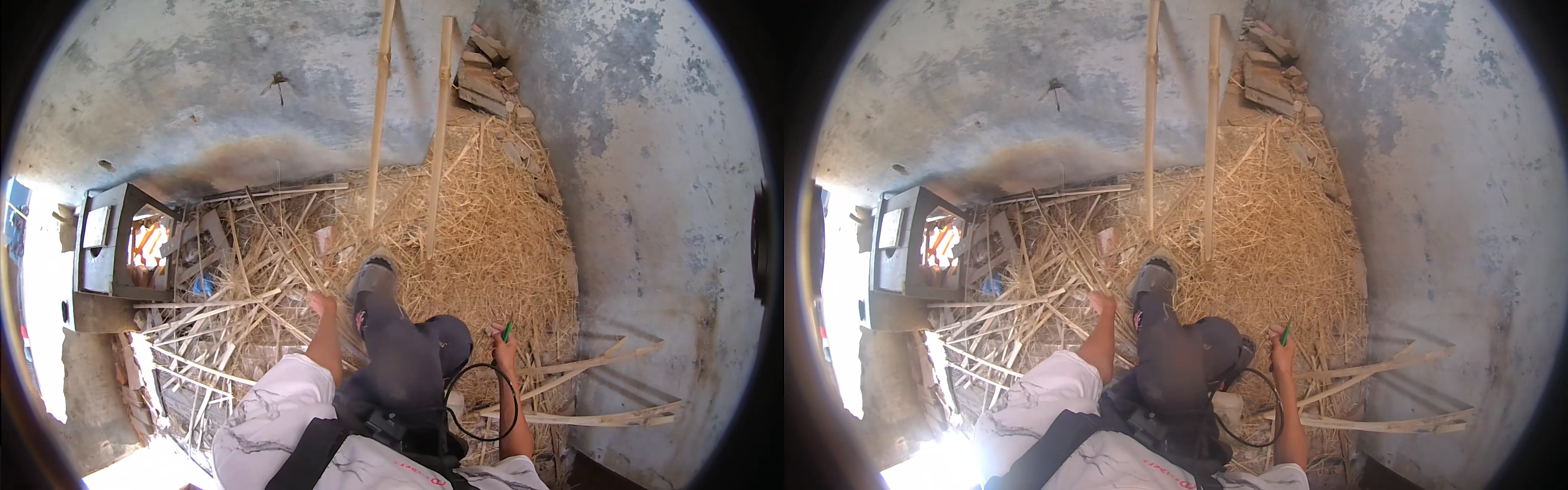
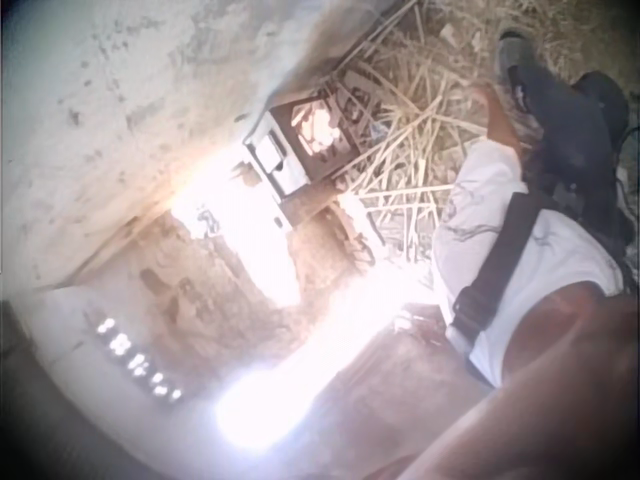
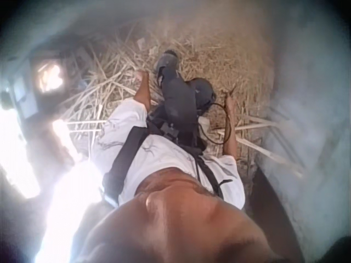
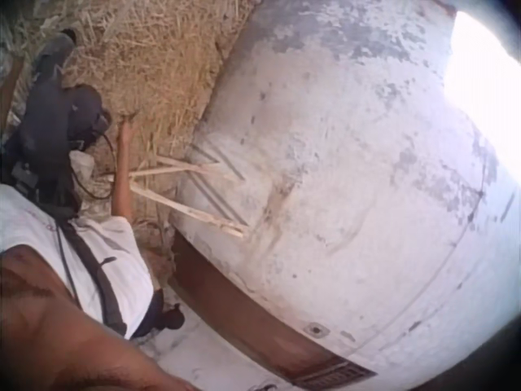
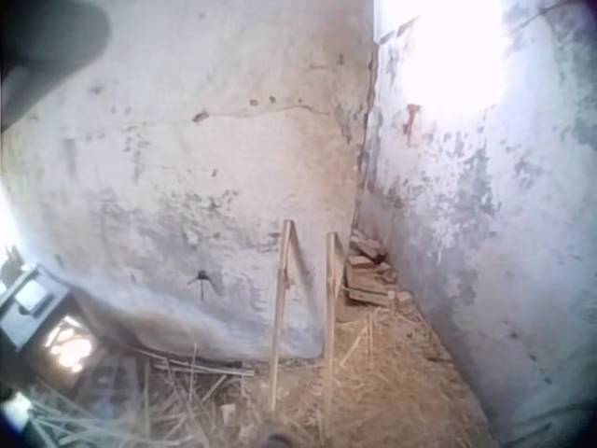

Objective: The person is using a utility knife to shave and shape bamboo strips. They pick up various bamboo pieces from the floor, use the knife to carve or strip the surface while holding the bamboo against their leg, and set the finished pieces aside.

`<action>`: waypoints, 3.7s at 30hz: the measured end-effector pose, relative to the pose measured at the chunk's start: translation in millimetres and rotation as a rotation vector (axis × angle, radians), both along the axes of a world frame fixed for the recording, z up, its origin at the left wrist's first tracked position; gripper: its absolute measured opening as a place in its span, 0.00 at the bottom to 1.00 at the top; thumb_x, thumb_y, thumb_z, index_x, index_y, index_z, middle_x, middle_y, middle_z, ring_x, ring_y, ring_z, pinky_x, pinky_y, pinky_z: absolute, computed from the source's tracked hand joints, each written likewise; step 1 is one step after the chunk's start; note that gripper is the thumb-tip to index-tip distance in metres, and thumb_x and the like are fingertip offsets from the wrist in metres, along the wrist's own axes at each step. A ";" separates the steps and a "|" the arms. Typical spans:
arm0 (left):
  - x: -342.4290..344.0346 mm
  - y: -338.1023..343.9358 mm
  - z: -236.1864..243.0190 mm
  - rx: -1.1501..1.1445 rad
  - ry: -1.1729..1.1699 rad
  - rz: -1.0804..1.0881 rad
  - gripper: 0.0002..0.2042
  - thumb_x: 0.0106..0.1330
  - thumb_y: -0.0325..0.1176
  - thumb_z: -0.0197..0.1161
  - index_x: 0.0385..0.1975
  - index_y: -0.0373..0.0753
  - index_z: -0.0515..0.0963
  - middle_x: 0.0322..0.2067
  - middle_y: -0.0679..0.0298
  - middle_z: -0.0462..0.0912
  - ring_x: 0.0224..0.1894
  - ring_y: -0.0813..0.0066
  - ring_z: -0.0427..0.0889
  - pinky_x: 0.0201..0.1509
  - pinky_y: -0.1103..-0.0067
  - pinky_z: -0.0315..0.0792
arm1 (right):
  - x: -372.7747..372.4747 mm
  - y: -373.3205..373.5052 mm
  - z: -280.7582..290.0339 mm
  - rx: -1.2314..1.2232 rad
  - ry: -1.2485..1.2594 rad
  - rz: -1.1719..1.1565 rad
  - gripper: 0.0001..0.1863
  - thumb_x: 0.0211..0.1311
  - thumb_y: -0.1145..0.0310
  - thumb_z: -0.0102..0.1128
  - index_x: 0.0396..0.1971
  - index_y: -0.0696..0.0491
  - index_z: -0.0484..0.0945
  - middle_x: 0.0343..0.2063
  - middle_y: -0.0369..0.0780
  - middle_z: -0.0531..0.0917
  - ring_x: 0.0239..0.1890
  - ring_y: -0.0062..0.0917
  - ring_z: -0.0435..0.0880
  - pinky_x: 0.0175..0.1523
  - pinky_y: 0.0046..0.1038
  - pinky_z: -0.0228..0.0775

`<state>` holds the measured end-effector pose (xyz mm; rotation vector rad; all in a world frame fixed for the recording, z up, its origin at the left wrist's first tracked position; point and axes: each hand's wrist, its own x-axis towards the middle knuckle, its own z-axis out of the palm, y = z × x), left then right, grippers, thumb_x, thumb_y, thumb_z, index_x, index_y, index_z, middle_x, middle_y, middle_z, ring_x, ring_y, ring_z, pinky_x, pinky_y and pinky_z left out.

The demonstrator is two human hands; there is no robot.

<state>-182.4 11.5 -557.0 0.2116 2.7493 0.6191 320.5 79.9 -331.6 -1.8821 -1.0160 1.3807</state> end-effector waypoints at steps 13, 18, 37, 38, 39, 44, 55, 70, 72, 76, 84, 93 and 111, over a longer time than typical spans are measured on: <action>-50.4 -43.1 28.2 0.507 -0.141 0.051 0.17 0.52 0.21 0.68 0.38 0.37 0.68 0.31 0.59 0.75 0.33 0.64 0.80 0.34 0.70 0.78 | -31.0 -21.1 13.5 0.114 0.039 0.077 0.12 0.72 0.73 0.60 0.51 0.58 0.84 0.29 0.37 0.85 0.23 0.17 0.78 0.28 0.22 0.68; -24.2 -19.1 42.8 0.850 -0.284 0.090 0.16 0.59 0.15 0.62 0.41 0.39 0.66 0.36 0.67 0.73 0.35 0.72 0.78 0.35 0.78 0.76 | -25.4 -37.2 42.9 0.165 0.020 0.105 0.13 0.72 0.68 0.61 0.51 0.57 0.84 0.31 0.35 0.86 0.24 0.15 0.76 0.29 0.21 0.67; -41.0 -14.4 127.7 1.040 -0.589 0.090 0.13 0.63 0.13 0.65 0.44 0.31 0.71 0.35 0.52 0.86 0.37 0.62 0.89 0.38 0.72 0.85 | 17.8 -98.1 38.0 0.148 0.011 0.046 0.12 0.79 0.70 0.54 0.52 0.56 0.83 0.28 0.35 0.82 0.25 0.17 0.77 0.28 0.24 0.65; -31.5 -16.4 136.9 1.140 -0.674 0.073 0.14 0.65 0.12 0.63 0.46 0.30 0.69 0.36 0.52 0.85 0.39 0.61 0.90 0.40 0.72 0.87 | 18.3 -102.6 36.4 0.155 -0.001 0.045 0.12 0.80 0.69 0.53 0.52 0.56 0.83 0.28 0.35 0.82 0.24 0.17 0.77 0.28 0.24 0.65; -33.9 -20.2 136.9 1.115 -0.645 0.065 0.14 0.66 0.12 0.62 0.46 0.29 0.68 0.37 0.51 0.85 0.40 0.60 0.90 0.42 0.70 0.88 | 16.4 -106.1 37.2 0.165 -0.006 0.054 0.12 0.80 0.68 0.53 0.52 0.56 0.83 0.28 0.35 0.81 0.23 0.17 0.76 0.27 0.24 0.65; -69.5 -22.3 116.6 1.100 -0.471 0.251 0.14 0.68 0.12 0.60 0.50 0.27 0.66 0.41 0.48 0.85 0.41 0.57 0.90 0.45 0.66 0.89 | 12.1 -98.5 49.2 0.165 -0.029 0.104 0.12 0.80 0.68 0.53 0.51 0.55 0.83 0.27 0.35 0.81 0.21 0.18 0.75 0.26 0.25 0.64; -256.4 37.1 348.9 1.370 -0.139 -0.275 0.09 0.74 0.18 0.60 0.42 0.35 0.66 0.43 0.51 0.84 0.42 0.63 0.88 0.44 0.72 0.87 | 18.6 -105.8 34.2 0.121 0.044 -0.006 0.12 0.74 0.71 0.57 0.52 0.56 0.84 0.31 0.35 0.85 0.28 0.15 0.78 0.32 0.21 0.66; -180.7 -65.1 444.7 0.926 -0.012 -0.593 0.05 0.73 0.20 0.60 0.41 0.31 0.71 0.40 0.54 0.87 0.40 0.70 0.89 0.46 0.73 0.86 | -24.4 -72.5 111.8 0.312 0.130 0.096 0.13 0.75 0.73 0.56 0.54 0.55 0.83 0.34 0.36 0.85 0.27 0.13 0.76 0.30 0.20 0.67; -174.5 -79.3 438.5 0.873 -0.021 -0.618 0.04 0.72 0.20 0.60 0.42 0.29 0.74 0.39 0.55 0.87 0.39 0.70 0.89 0.45 0.73 0.86 | -18.7 -69.1 118.3 0.330 0.134 0.079 0.13 0.75 0.72 0.56 0.54 0.55 0.82 0.34 0.36 0.85 0.26 0.13 0.76 0.29 0.20 0.67; -166.9 -100.4 423.1 0.859 -0.104 -0.602 0.08 0.71 0.20 0.60 0.47 0.27 0.77 0.38 0.57 0.88 0.38 0.71 0.89 0.44 0.74 0.86 | -19.0 -70.8 138.5 0.368 0.159 0.046 0.13 0.74 0.71 0.57 0.54 0.56 0.82 0.33 0.35 0.83 0.23 0.13 0.74 0.28 0.19 0.67; -150.2 -123.4 415.1 0.815 -0.127 -0.546 0.06 0.72 0.21 0.60 0.45 0.27 0.77 0.37 0.57 0.87 0.39 0.70 0.90 0.44 0.75 0.86 | -32.5 -71.1 144.1 0.358 0.106 0.065 0.13 0.74 0.70 0.58 0.53 0.58 0.82 0.33 0.37 0.85 0.26 0.13 0.77 0.28 0.19 0.67; -139.5 -152.7 429.5 0.862 -0.307 -0.605 0.05 0.71 0.19 0.63 0.40 0.31 0.73 0.39 0.55 0.87 0.40 0.67 0.90 0.45 0.73 0.87 | -52.5 -60.8 164.3 0.369 0.148 0.067 0.14 0.74 0.69 0.59 0.54 0.57 0.82 0.34 0.35 0.85 0.25 0.12 0.75 0.28 0.18 0.65; -108.8 -174.5 503.0 0.888 -0.580 -0.788 0.19 0.65 0.13 0.65 0.31 0.42 0.61 0.34 0.49 0.87 0.41 0.58 0.91 0.47 0.67 0.87 | -305.3 67.6 383.7 0.907 0.527 0.631 0.34 0.67 0.62 0.70 0.69 0.56 0.71 0.62 0.42 0.80 0.42 0.19 0.84 0.49 0.21 0.76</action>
